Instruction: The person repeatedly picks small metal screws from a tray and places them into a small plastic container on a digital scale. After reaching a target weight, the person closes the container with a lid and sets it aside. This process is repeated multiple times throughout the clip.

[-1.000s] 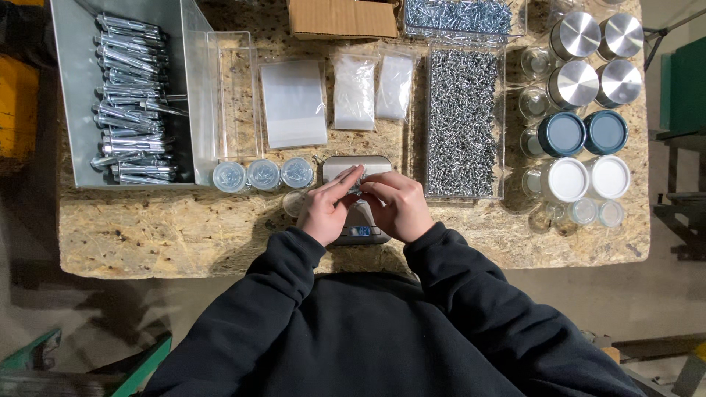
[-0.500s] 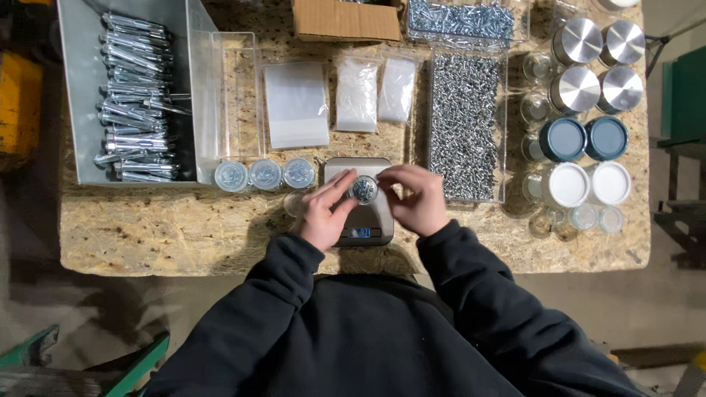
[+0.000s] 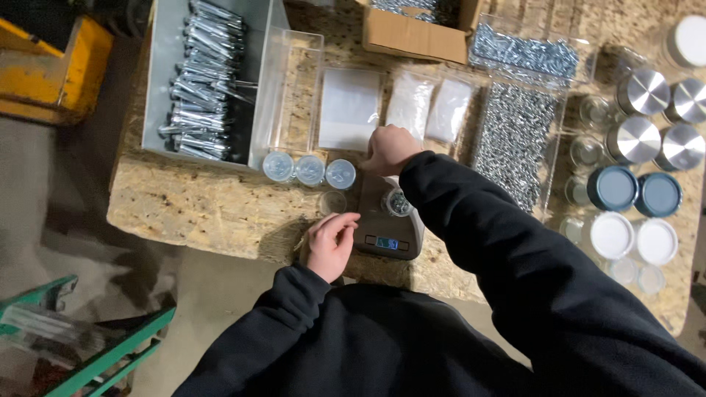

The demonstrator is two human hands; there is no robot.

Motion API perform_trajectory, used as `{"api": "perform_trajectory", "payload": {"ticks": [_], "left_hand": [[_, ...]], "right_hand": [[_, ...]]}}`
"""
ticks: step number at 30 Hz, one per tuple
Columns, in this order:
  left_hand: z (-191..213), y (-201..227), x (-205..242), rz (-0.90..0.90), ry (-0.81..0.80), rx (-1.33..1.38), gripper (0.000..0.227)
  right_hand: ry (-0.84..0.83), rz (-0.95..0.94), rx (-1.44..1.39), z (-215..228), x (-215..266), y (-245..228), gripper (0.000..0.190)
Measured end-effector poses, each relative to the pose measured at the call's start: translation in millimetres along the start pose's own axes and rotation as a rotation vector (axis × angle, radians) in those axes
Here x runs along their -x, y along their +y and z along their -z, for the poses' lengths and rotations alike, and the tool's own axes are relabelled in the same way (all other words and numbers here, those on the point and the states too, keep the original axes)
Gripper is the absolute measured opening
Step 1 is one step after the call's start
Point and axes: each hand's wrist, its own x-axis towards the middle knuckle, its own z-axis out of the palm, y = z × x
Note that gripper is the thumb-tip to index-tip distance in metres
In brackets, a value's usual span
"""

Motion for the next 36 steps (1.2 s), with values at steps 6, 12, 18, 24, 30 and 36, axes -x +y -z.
{"api": "perform_trajectory", "payload": {"ticks": [6,12,18,24,30,36], "left_hand": [[-3,-9,8,0.016,0.04,-0.001,0.025],[-7,-1,0,-0.003,0.031,0.041,0.025],[-19,-10,-6,-0.018,0.037,0.122,0.025],[-29,-12,-16,-0.013,0.016,0.139,0.029],[-30,12,-25,0.002,-0.034,0.13,0.028],[-36,7,-32,-0.054,-0.065,0.076,0.031]], "right_hand": [[0.064,-0.02,0.092,-36,-31,9,0.016],[0.036,-0.099,-0.12,-10,-3,25,0.024],[0.134,0.13,-0.42,68,136,20,0.016],[0.178,0.109,-0.562,54,164,17,0.017],[0.362,-0.003,-0.609,63,177,59,0.017],[0.256,0.296,-0.214,41,183,30,0.028]]}}
